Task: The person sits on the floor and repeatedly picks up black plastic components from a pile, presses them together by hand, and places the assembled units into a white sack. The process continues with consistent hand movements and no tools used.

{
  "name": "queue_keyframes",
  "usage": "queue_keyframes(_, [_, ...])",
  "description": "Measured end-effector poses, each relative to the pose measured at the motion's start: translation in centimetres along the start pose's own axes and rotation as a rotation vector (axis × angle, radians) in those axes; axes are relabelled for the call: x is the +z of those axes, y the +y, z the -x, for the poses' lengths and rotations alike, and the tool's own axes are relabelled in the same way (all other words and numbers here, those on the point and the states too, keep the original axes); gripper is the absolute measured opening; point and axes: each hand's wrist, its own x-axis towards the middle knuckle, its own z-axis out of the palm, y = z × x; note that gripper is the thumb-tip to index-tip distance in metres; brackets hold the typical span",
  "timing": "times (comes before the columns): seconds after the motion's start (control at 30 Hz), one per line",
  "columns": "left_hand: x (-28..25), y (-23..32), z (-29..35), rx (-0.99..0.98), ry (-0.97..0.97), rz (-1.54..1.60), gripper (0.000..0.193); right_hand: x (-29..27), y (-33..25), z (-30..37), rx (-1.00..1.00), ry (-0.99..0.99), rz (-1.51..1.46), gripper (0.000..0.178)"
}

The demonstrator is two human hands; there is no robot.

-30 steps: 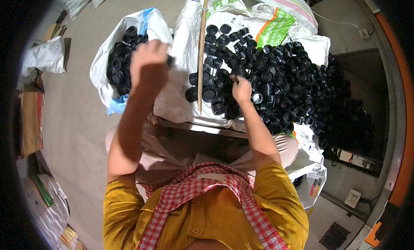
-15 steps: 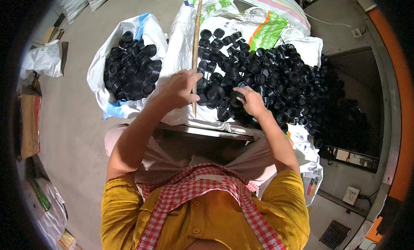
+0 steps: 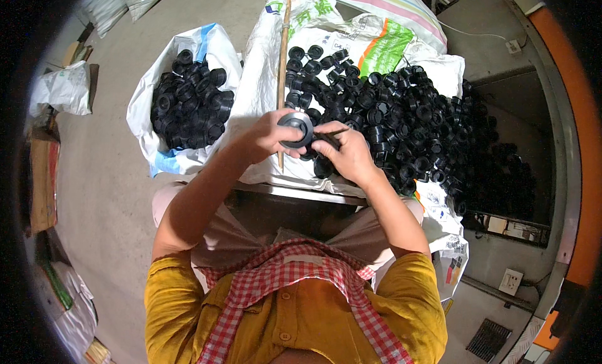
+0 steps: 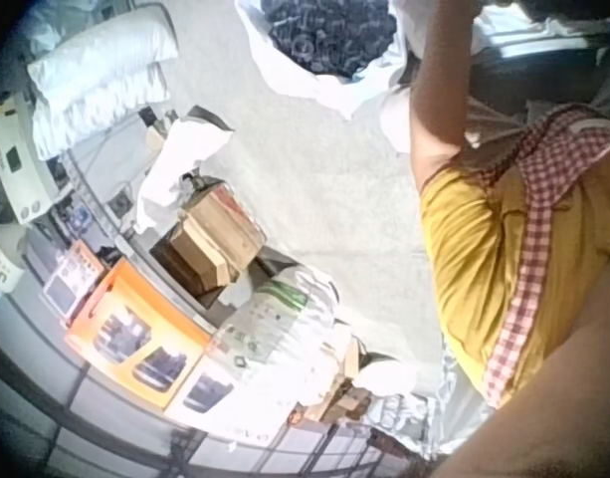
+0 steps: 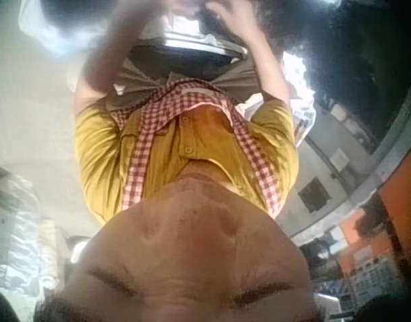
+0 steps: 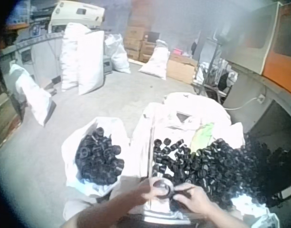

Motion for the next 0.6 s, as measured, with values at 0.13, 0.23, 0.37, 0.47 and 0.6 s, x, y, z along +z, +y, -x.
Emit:
queue_keyframes(0.13, [0.7,0.5,0.8,0.588,0.108,-0.796,0.039,-0.2,0.2,0.0,0.126,-0.153,-0.230,0.018])
queue_keyframes(0.23, [0.3,1.6,1.7,0.965,0.054,-1.292,0.023,-0.8,-2.1,0.2,0.560,-0.379,-0.863,0.014])
queue_keyframes(0.37, [1.5,3.8,2.7,1.301,0.131,-1.295,0.012,1.6,0.1,5.0,0.349,-0.714,-1.657,0.021])
queue_keyframes(0.47, [-2.0,6.3,2.8,1.216,0.492,-0.971,0.013,1.7,-2.7,6.4,0.164,-1.183,-1.469,0.022])
queue_keyframes(0.6, [-1.4,3.2,4.0,0.523,0.333,-0.268,0.043,3.4,0.5,5.6,0.077,0.004,-1.508,0.025])
